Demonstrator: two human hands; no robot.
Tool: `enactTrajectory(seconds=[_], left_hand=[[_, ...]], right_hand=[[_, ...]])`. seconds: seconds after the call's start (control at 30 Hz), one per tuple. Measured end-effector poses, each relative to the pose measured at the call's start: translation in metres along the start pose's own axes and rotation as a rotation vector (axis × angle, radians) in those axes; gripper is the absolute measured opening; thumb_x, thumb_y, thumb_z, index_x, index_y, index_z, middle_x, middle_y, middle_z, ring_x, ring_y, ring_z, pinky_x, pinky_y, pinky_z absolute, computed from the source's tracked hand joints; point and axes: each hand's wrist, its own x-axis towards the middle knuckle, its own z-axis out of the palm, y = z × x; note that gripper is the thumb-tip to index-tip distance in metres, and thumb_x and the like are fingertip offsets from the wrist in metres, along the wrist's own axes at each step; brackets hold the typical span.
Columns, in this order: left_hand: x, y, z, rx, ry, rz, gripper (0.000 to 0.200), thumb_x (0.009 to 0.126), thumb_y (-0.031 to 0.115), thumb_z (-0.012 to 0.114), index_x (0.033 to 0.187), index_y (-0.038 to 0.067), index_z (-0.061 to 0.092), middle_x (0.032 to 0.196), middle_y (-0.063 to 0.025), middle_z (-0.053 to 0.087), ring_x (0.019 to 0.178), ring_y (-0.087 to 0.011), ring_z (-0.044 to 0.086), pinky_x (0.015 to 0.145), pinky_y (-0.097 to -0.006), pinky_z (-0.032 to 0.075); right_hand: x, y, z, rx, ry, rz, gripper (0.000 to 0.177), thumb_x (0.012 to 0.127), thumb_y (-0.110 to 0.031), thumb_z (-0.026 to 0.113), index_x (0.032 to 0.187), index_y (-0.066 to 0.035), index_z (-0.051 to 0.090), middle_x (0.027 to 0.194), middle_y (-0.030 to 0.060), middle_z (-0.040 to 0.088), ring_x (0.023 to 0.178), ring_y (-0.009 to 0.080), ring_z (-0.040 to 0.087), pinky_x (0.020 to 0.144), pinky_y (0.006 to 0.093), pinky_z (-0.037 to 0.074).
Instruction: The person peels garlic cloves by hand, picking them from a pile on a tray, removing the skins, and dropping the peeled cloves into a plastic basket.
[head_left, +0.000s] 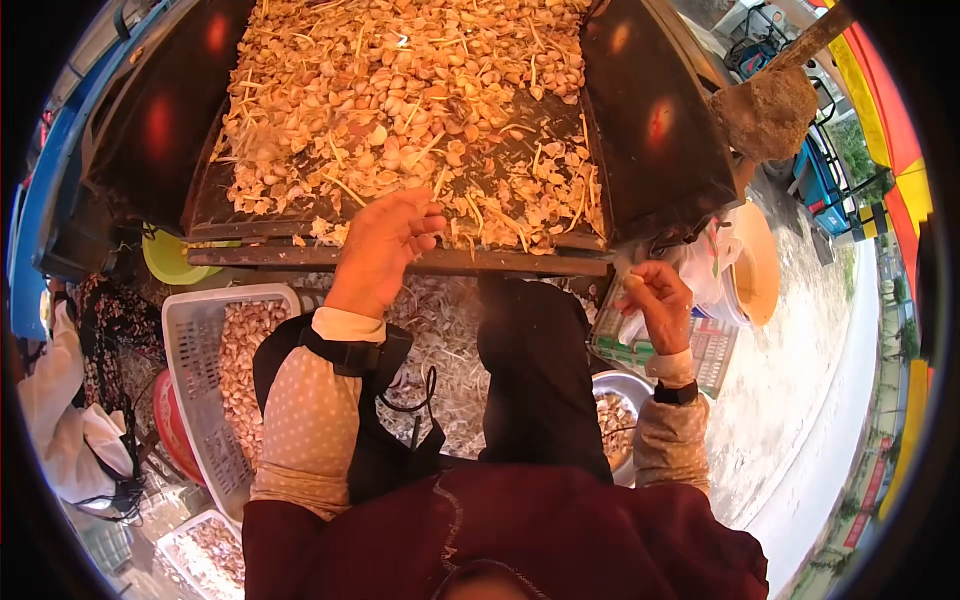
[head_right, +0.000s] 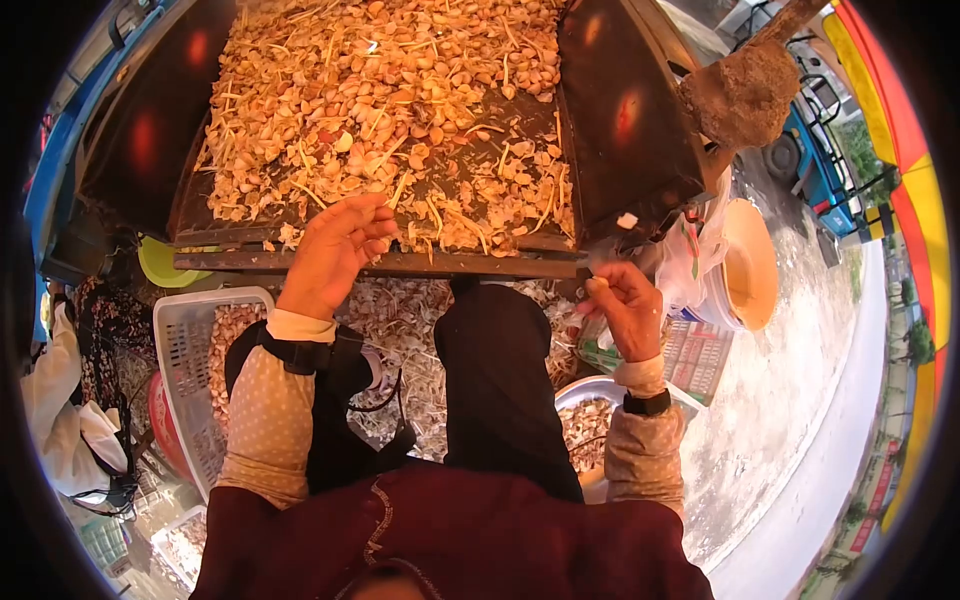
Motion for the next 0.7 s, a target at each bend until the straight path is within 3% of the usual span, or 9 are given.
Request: enactTrajectory(seconds=[0.07, 0.13, 0.2, 0.23, 0.3, 0.43, 0.5, 0.63, 0.7], left_hand=[[0.002, -0.001, 0.000, -0.003, 0.007, 0.003, 0.030, 0.094, 0.012, 0.056, 0.120, -0.002, 0.058, 0.107, -0.0099, 0.064, 0.095, -0.0191, 0.064, 0.077, -0.0280, 0.051], [0.001, -0.001, 0.003, -0.006, 0.012, 0.005, 0.030, 0.094, 0.013, 0.057, 0.120, -0.002, 0.058, 0.107, -0.0097, 0.064, 0.096, -0.0193, 0.064, 0.078, -0.0282, 0.051], [0.000, 0.001, 0.005, -0.003, -0.006, 0.011, 0.031, 0.094, 0.014, 0.057, 0.120, -0.002, 0.058, 0.106, -0.0093, 0.064, 0.096, -0.0189, 0.064, 0.077, -0.0274, 0.051], [-0.001, 0.001, 0.006, -0.003, -0.003, 0.009, 0.031, 0.094, 0.014, 0.057, 0.120, -0.002, 0.058, 0.106, -0.0093, 0.064, 0.096, -0.0189, 0.064, 0.077, -0.0274, 0.051], [-0.002, 0.002, 0.009, 0.014, 0.002, -0.001, 0.030, 0.094, 0.014, 0.057, 0.120, -0.002, 0.058, 0.106, -0.0091, 0.064, 0.095, -0.0181, 0.064, 0.075, -0.0264, 0.051], [0.001, -0.001, 0.006, 0.016, -0.017, -0.004, 0.030, 0.095, 0.013, 0.056, 0.120, -0.002, 0.057, 0.105, -0.0091, 0.064, 0.093, -0.0174, 0.064, 0.074, -0.0257, 0.051], [0.003, -0.001, 0.005, 0.042, 0.012, -0.020, 0.030, 0.094, 0.012, 0.056, 0.120, -0.003, 0.057, 0.105, -0.0093, 0.064, 0.092, -0.0172, 0.064, 0.074, -0.0255, 0.051], [0.006, -0.002, -0.001, 0.027, 0.008, -0.005, 0.030, 0.094, 0.012, 0.056, 0.119, -0.004, 0.057, 0.103, -0.0096, 0.064, 0.091, -0.0171, 0.064, 0.073, -0.0256, 0.050], [0.004, -0.001, 0.001, 0.021, 0.014, -0.017, 0.030, 0.094, 0.011, 0.056, 0.119, -0.003, 0.058, 0.103, -0.0098, 0.065, 0.089, -0.0167, 0.064, 0.072, -0.0254, 0.050]], right_hand=[[-0.027, 0.034, -0.054, -0.305, 0.222, 0.026, 0.015, 0.093, -0.013, 0.063, 0.100, 0.000, 0.060, 0.082, 0.0050, 0.066, 0.067, 0.0130, 0.066, 0.057, 0.0244, 0.053], [-0.049, 0.103, -0.127, -0.936, 0.213, -0.260, 0.025, 0.089, -0.016, 0.067, 0.107, 0.000, 0.061, 0.086, 0.0116, 0.067, 0.069, 0.0188, 0.069, 0.058, 0.0296, 0.053], [-0.065, 0.099, -0.123, -1.358, 0.235, -0.484, 0.031, 0.085, -0.016, 0.069, 0.110, 0.001, 0.061, 0.090, 0.0147, 0.068, 0.069, 0.0210, 0.070, 0.058, 0.0296, 0.053], [-0.064, 0.100, -0.119, -1.357, 0.232, -0.483, 0.031, 0.085, -0.016, 0.069, 0.110, 0.001, 0.061, 0.090, 0.0147, 0.068, 0.069, 0.0210, 0.070, 0.058, 0.0296, 0.053], [-0.053, 0.063, -0.070, -0.443, 0.093, 0.197, 0.031, 0.086, -0.015, 0.069, 0.111, 0.003, 0.062, 0.092, 0.0149, 0.069, 0.067, 0.0207, 0.070, 0.058, 0.0288, 0.053], [0.022, -0.013, 0.046, -0.282, -0.163, -0.221, 0.022, 0.090, -0.007, 0.063, 0.108, 0.005, 0.064, 0.088, 0.0103, 0.067, 0.071, 0.0160, 0.069, 0.057, 0.0265, 0.052], [0.084, -0.013, 0.085, -0.137, -0.199, -0.233, 0.026, 0.088, -0.011, 0.067, 0.109, 0.003, 0.065, 0.088, 0.0123, 0.067, 0.070, 0.0176, 0.068, 0.060, 0.0272, 0.052], [0.206, -0.002, 0.132, -0.652, -0.029, -0.525, 0.027, 0.079, -0.018, 0.073, 0.100, -0.001, 0.070, 0.086, 0.0185, 0.069, 0.074, 0.0300, 0.068, 0.068, 0.0402, 0.053], [0.240, -0.006, 0.143, -0.806, -0.073, -0.397, 0.021, 0.079, -0.018, 0.073, 0.094, -0.002, 0.072, 0.085, 0.0181, 0.069, 0.076, 0.0317, 0.068, 0.070, 0.0419, 0.053]])
